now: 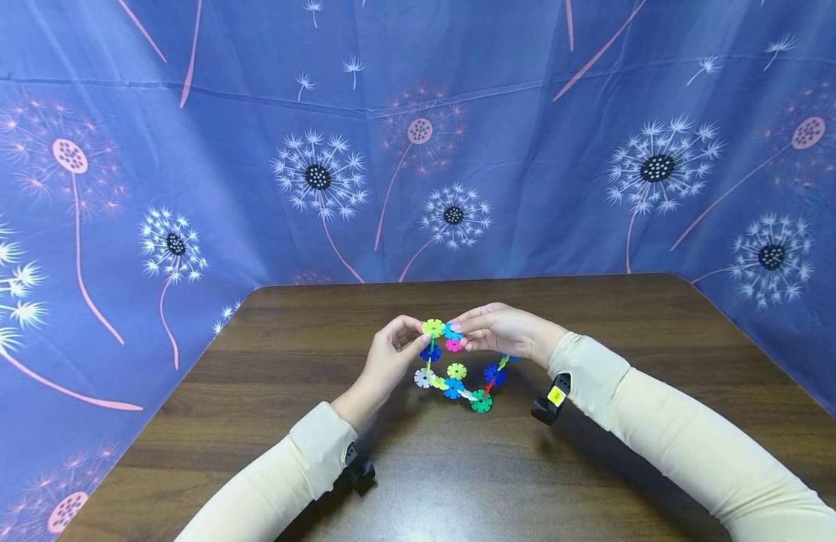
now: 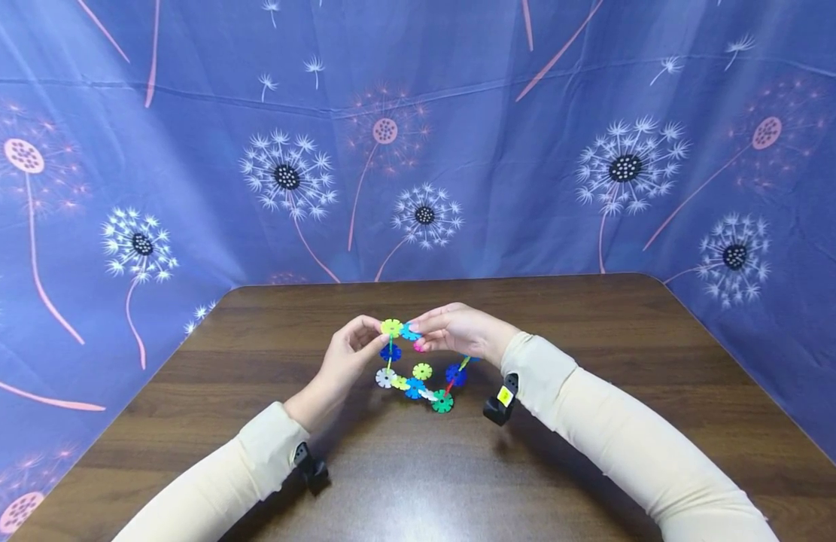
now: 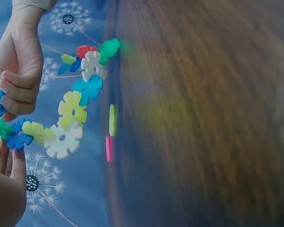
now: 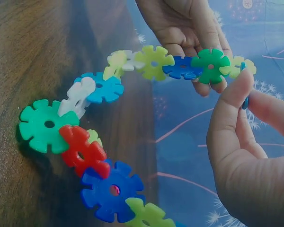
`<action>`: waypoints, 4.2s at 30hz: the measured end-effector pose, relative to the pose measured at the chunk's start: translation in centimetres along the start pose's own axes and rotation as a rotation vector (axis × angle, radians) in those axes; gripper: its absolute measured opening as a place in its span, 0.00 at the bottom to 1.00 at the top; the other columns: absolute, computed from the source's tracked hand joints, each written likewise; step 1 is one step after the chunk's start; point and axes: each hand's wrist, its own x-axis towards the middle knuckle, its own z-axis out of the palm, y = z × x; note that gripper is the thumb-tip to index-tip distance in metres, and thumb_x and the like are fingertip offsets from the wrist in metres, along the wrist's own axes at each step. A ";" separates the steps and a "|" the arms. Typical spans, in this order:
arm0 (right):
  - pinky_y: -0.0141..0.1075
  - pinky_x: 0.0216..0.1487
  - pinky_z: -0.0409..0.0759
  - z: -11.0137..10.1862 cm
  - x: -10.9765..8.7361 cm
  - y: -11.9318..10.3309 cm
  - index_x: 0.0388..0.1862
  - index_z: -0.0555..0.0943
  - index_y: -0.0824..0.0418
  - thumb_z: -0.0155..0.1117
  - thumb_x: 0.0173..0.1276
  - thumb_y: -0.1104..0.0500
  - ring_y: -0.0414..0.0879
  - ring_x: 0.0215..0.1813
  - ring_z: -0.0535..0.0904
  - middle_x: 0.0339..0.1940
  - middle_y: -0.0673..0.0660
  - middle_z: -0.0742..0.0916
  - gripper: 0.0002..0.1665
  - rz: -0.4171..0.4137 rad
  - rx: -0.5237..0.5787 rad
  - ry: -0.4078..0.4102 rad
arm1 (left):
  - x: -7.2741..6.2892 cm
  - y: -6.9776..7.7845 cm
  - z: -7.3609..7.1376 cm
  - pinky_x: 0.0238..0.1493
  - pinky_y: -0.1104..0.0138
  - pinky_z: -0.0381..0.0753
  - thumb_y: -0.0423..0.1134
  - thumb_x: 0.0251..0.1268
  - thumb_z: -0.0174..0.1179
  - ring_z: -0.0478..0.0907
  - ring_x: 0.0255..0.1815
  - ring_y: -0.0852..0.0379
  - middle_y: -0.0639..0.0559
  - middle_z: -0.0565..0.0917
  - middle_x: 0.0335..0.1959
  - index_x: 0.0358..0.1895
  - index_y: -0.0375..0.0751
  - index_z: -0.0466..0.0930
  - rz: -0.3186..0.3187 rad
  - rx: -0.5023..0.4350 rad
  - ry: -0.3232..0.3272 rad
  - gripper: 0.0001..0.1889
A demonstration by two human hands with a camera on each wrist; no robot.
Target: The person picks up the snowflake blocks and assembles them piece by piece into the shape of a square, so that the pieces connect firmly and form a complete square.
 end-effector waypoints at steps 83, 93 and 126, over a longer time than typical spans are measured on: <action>0.40 0.48 0.84 -1.6 -0.6 -3.7 0.51 0.78 0.77 0.61 0.69 0.62 0.46 0.36 0.86 0.33 0.56 0.89 0.19 -0.008 -0.346 0.109 | -1.0 2.0 0.6 0.40 0.63 0.85 0.34 0.47 0.76 0.85 0.37 0.56 0.47 0.89 0.41 0.43 0.41 0.87 0.067 0.304 -0.121 0.16; 0.51 0.64 0.73 -6.3 2.3 -2.6 0.55 0.77 0.75 0.60 0.70 0.62 0.46 0.45 0.84 0.41 0.53 0.88 0.20 -0.016 -0.463 0.157 | -1.3 2.0 0.5 0.40 0.60 0.85 0.34 0.48 0.75 0.84 0.36 0.63 0.49 0.88 0.42 0.44 0.43 0.86 0.047 0.304 -0.139 0.16; 0.28 0.32 0.75 -4.1 6.9 3.2 0.41 0.85 0.68 0.75 0.55 0.63 0.37 0.27 0.73 0.25 0.50 0.84 0.15 -0.052 -0.893 0.156 | -1.2 1.8 0.5 0.39 0.66 0.82 0.38 0.50 0.74 0.81 0.43 0.60 0.55 0.88 0.43 0.44 0.48 0.87 0.017 0.336 -0.113 0.15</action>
